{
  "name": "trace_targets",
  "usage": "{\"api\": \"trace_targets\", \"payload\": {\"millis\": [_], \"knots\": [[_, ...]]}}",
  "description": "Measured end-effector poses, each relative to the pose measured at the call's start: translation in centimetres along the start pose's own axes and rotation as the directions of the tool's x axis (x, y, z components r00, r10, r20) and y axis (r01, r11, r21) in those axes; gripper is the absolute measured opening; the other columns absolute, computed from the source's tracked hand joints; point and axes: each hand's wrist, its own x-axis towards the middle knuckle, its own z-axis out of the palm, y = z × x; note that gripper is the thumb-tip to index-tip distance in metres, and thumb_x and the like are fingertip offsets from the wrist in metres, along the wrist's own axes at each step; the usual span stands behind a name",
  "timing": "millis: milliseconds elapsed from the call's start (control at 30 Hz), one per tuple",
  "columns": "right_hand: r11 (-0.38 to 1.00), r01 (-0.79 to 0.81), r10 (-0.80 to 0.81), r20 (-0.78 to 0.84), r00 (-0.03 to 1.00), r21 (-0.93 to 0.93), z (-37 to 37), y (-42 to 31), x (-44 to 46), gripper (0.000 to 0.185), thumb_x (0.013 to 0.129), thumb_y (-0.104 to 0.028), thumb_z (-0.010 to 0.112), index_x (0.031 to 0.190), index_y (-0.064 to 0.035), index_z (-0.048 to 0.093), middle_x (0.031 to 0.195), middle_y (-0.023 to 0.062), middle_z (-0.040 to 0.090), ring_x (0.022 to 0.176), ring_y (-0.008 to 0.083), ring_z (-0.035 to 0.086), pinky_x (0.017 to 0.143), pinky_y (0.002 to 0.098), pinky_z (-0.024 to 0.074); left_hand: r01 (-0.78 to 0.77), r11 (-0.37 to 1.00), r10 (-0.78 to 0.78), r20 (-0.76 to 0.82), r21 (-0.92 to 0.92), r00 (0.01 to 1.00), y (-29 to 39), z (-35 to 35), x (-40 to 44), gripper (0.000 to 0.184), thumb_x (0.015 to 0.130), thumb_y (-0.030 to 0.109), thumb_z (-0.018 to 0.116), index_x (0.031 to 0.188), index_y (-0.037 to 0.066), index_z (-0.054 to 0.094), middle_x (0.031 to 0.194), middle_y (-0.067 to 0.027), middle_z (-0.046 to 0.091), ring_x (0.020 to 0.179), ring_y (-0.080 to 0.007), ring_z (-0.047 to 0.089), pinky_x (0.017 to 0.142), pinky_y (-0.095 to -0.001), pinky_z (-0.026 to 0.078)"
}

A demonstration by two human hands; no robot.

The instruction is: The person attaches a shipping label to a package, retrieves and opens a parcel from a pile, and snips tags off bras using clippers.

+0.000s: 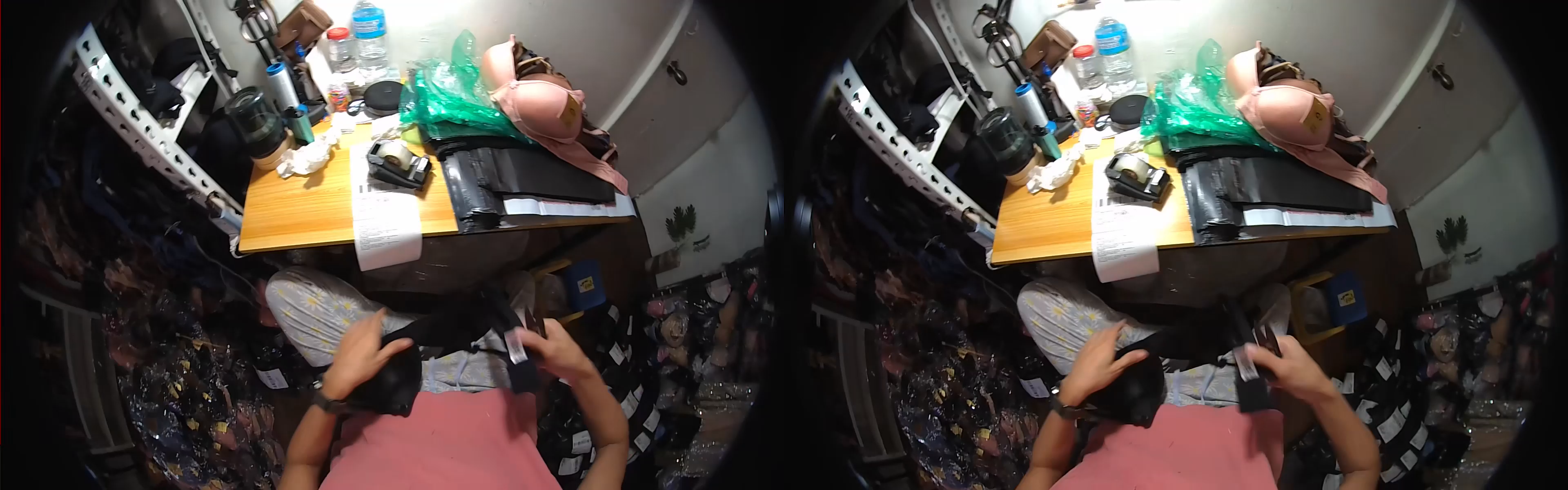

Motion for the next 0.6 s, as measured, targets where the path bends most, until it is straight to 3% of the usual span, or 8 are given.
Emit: {"api": "trace_targets", "payload": {"millis": [33, 100, 267, 367, 433, 500, 533, 600], "knots": [[0.970, 0.027, -0.002, -0.103, 0.995, 0.243, 0.9, 0.7, 0.6, 0.017, 0.086, -0.022, 0.060, 0.078, -0.0073, 0.058, 0.065, -0.0001, 0.057, 0.046, 0.0082, 0.050, 0.039, 0.0210, 0.0344, 0.187, 0.982, -0.191, 0.177, 0.036, 0.965, -1.6, -0.2, -1.4, 0.069, 0.077, 0.049, 0.063, 0.114, -0.007, 0.051, 0.108, -0.0238, 0.055, 0.102, -0.0373, 0.051, 0.088, -0.0406, 0.040], [0.883, 0.047, 0.063, -0.217, 0.974, 0.466, 1.4, 2.9, 2.6, 0.023, 0.091, -0.024, 0.054, 0.075, -0.0080, 0.056, 0.053, -0.0021, 0.050, 0.034, 0.0041, 0.037, 0.031, 0.0185, 0.0254, 0.096, 0.994, -0.085, 0.180, -0.056, 0.980, -3.5, -0.7, -3.7, 0.050, 0.074, 0.038, 0.069, 0.099, -0.003, 0.058, 0.098, -0.0191, 0.056, 0.096, -0.0355, 0.051, 0.084, -0.0380, 0.041], [0.862, 0.054, 0.048, -0.187, 0.981, 0.504, 1.9, 2.2, 2.2, 0.023, 0.092, -0.023, 0.051, 0.075, -0.0069, 0.056, 0.054, -0.0019, 0.051, 0.034, 0.0035, 0.038, 0.029, 0.0175, 0.0252, 0.035, 0.998, -0.027, 0.163, -0.049, 0.986, -3.1, -1.7, -5.3, 0.038, 0.069, 0.022, 0.071, 0.092, -0.002, 0.053, 0.088, -0.0166, 0.054, 0.088, -0.0341, 0.052, 0.079, -0.0380, 0.041], [0.866, 0.084, 0.000, -0.168, 0.986, 0.493, 1.6, 2.0, 2.1, 0.023, 0.092, -0.023, 0.051, 0.077, -0.0059, 0.056, 0.055, -0.0017, 0.051, 0.034, 0.0034, 0.038, 0.029, 0.0175, 0.0257, 0.108, 0.989, -0.088, 0.196, -0.097, 0.977, -2.3, -2.4, -5.2, 0.029, 0.069, 0.013, 0.067, 0.090, -0.002, 0.053, 0.085, -0.0159, 0.054, 0.083, -0.0326, 0.054, 0.075, -0.0369, 0.043], [0.888, 0.097, -0.036, -0.143, 0.989, 0.450, 0.7, 2.3, 2.1, 0.014, 0.089, -0.017, 0.053, 0.085, -0.0048, 0.057, 0.068, -0.0008, 0.059, 0.052, 0.0045, 0.054, 0.044, 0.0194, 0.0425, 0.064, 0.985, -0.066, -0.007, -0.159, 0.998, -2.2, -4.0, -4.9, 0.020, 0.068, 0.005, 0.060, 0.088, 0.000, 0.055, 0.084, -0.0184, 0.056, 0.080, -0.0359, 0.055, 0.069, -0.0395, 0.044], [0.922, 0.176, -0.128, -0.160, 0.979, 0.345, 0.0, 1.8, 1.7, 0.014, 0.088, -0.017, 0.054, 0.080, -0.0067, 0.056, 0.069, -0.0033, 0.057, 0.058, 0.0032, 0.053, 0.050, 0.0212, 0.0418, 0.022, 0.990, -0.066, -0.312, -0.142, 0.948, -0.8, -7.6, -4.5, 0.017, 0.062, -0.006, 0.051, 0.078, -0.001, 0.053, 0.076, -0.0149, 0.052, 0.071, -0.0296, 0.054, 0.065, -0.0337, 0.043], [0.967, 0.202, -0.181, -0.136, 0.974, 0.156, -0.4, 0.8, 1.3, 0.017, 0.088, -0.018, 0.056, 0.074, -0.0085, 0.052, 0.067, -0.0056, 0.052, 0.055, 0.0023, 0.045, 0.049, 0.0211, 0.0357, 0.094, 0.985, -0.148, -0.421, -0.147, 0.895, -0.2, -9.1, -4.7, 0.018, 0.060, -0.012, 0.049, 0.074, 0.000, 0.049, 0.075, -0.0115, 0.046, 0.068, -0.0250, 0.049, 0.063, -0.0304, 0.041], [0.925, 0.232, -0.258, -0.048, 0.965, -0.302, -1.5, -1.6, -0.3, 0.024, 0.086, -0.017, 0.059, 0.067, -0.0088, 0.048, 0.064, -0.0058, 0.046, 0.056, 0.0035, 0.039, 0.050, 0.0219, 0.0320, 0.081, 0.996, -0.092, -0.624, -0.046, 0.776, 0.5, -11.3, -5.7, 0.023, 0.056, -0.016, 0.046, 0.071, 0.001, 0.046, 0.078, -0.0093, 0.042, 0.069, -0.0221, 0.046, 0.061, -0.0289, 0.039]]}}
